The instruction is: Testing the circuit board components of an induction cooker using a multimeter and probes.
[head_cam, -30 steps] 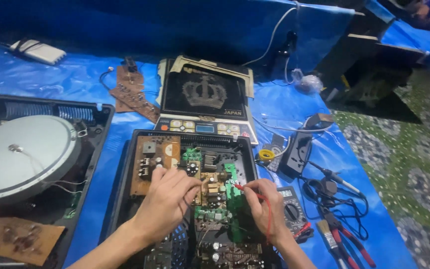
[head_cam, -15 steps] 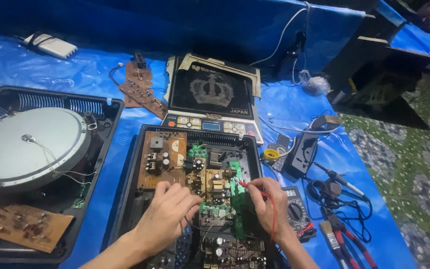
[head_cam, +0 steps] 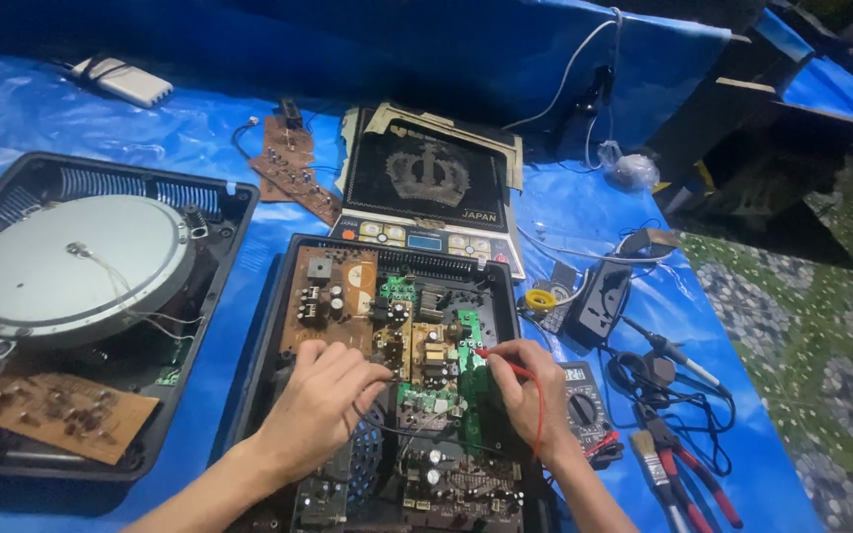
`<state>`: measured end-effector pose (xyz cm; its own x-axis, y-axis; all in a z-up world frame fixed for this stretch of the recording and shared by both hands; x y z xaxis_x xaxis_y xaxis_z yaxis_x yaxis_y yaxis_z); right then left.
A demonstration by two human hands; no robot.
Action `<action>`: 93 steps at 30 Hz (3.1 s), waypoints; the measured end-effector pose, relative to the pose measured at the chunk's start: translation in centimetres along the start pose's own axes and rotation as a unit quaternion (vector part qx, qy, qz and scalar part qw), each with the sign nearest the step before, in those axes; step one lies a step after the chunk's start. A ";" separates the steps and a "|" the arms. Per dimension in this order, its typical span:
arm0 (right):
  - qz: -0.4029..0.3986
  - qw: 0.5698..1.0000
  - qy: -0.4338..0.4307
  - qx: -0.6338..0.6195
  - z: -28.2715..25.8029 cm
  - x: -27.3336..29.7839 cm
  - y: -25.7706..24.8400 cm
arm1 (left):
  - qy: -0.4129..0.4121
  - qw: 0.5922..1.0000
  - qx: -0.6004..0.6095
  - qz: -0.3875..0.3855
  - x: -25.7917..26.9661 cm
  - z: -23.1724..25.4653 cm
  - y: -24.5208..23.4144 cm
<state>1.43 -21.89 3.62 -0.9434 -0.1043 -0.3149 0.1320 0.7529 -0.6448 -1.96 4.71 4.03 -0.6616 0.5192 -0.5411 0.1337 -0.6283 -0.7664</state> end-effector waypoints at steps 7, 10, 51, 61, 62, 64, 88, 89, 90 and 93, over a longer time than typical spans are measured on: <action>-0.008 1.000 0.004 -0.009 0.0 0.1 0.1 | -0.031 0.999 0.026 0.016 1.4 0.6 -0.5; -0.007 1.000 0.022 -0.014 -0.1 0.2 0.0 | -0.027 0.999 0.016 0.007 1.5 0.1 0.0; -0.008 1.000 -0.005 0.008 1.0 0.2 0.3 | -0.018 1.000 0.011 0.002 1.7 0.3 -0.5; -0.010 1.000 -0.014 0.013 0.2 0.4 0.1 | 0.063 0.997 0.011 -0.037 0.9 2.1 0.2; -0.016 0.999 -0.026 0.022 0.2 0.4 0.2 | 0.060 0.997 0.012 -0.050 0.9 1.9 0.5; -0.023 0.999 -0.038 0.032 0.0 0.5 0.4 | 0.056 0.996 0.013 -0.061 0.9 1.5 0.9; -0.036 0.998 -0.052 -0.026 -1.6 0.6 0.5 | 0.024 0.994 0.049 -0.098 0.7 0.0 1.9; -0.046 0.997 -0.062 -0.033 -1.6 0.5 0.6 | 0.022 0.993 0.056 -0.100 0.6 0.1 1.8; -0.054 0.995 -0.070 -0.039 -1.5 0.6 0.6 | 0.021 0.992 0.064 -0.102 0.5 0.3 1.7; -0.063 0.994 -0.083 -0.045 -1.5 0.5 0.7 | 0.024 0.992 0.063 -0.104 0.7 0.1 2.1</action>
<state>0.56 -20.45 4.04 -0.8868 -0.3009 -0.3509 -0.0187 0.7820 -0.6230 -2.21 3.70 2.09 -0.6288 0.6704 -0.3939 -0.0973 -0.5705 -0.8155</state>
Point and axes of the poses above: each hand's wrist, its own x-axis away from the middle knuckle, its own y-axis out of the palm, z = x × y, the point moved 5 cm from there along -x, towards the middle knuckle, and after that the axes turned 6 degrees about -z, right-handed, at the moved point
